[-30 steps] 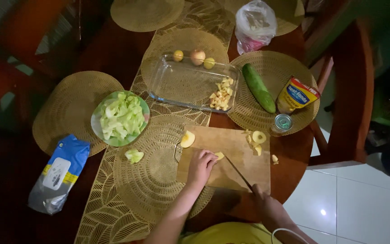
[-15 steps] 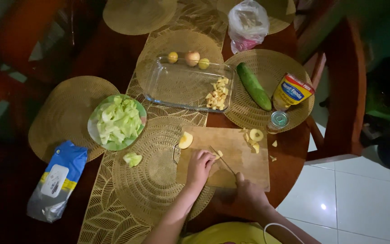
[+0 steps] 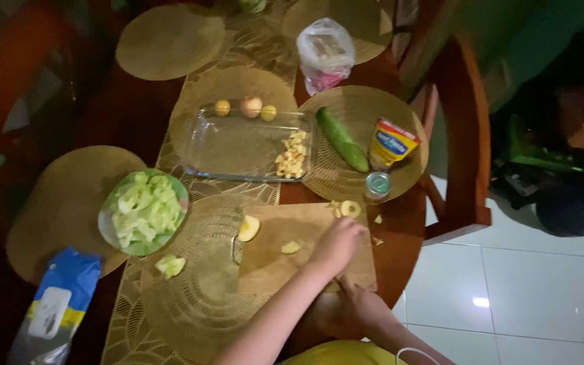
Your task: The recorder is cutting fruit into pieces on a cutting board using a knife.
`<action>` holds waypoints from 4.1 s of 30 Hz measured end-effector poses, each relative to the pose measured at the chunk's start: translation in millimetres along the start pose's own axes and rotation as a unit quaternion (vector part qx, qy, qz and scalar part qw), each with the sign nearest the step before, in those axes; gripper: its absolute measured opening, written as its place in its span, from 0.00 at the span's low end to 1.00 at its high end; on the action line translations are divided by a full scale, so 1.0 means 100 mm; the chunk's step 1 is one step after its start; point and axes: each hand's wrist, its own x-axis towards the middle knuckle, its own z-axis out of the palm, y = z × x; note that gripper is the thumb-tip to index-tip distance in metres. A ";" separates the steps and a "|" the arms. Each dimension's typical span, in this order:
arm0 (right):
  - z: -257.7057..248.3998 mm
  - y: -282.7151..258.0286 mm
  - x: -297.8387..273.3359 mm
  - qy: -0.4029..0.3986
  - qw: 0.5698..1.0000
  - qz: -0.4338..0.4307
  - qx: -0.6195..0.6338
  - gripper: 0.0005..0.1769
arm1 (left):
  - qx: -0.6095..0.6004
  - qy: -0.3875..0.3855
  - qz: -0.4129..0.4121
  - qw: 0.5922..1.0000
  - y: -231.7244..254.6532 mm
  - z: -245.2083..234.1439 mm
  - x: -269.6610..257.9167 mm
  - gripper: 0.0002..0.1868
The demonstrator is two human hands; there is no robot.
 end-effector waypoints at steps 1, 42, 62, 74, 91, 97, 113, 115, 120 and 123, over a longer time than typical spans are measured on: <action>0.06 0.07 0.01 0.001 1.000 0.002 0.000 0.56 | -0.001 0.000 0.002 1.000 0.02 0.13 0.12 0.14; 0.36 0.49 0.42 0.041 0.991 -0.090 -0.088 0.15 | 0.090 0.214 -0.187 0.955 -0.49 -0.59 -1.02 0.10; 0.97 0.75 0.66 0.087 0.967 -0.034 -0.238 0.11 | 0.031 0.186 -0.149 0.971 -0.70 -0.58 -1.08 0.08; 1.06 0.81 0.58 0.187 0.978 -0.074 -0.051 0.13 | 0.042 0.162 -0.134 0.977 -0.68 -0.65 -1.13 0.04; 0.19 -0.09 0.21 0.095 0.993 0.011 0.064 0.24 | 0.068 0.188 -0.112 0.973 -0.82 -0.50 -1.20 0.04; 0.59 0.22 0.52 0.045 0.980 -0.038 -0.192 0.17 | -0.016 0.137 -0.196 0.971 -0.79 -0.43 -1.22 0.03; 0.90 0.73 0.42 0.093 0.930 -0.124 -0.334 0.18 | -0.047 0.218 -0.124 0.967 -0.87 -0.52 -1.26 0.07; 0.84 0.63 0.47 0.132 0.933 -0.125 -0.311 0.20 | -0.077 0.213 -0.142 0.964 -0.94 -0.48 -1.27 0.08; 0.71 0.33 0.57 0.088 0.986 0.025 -0.141 0.14 | -0.026 0.217 -0.128 0.967 -0.90 -0.51 -1.26 0.06; 0.80 0.37 0.58 0.125 0.991 0.000 -0.038 0.15 | -0.002 0.218 -0.123 0.968 -0.87 -0.55 -1.27 0.05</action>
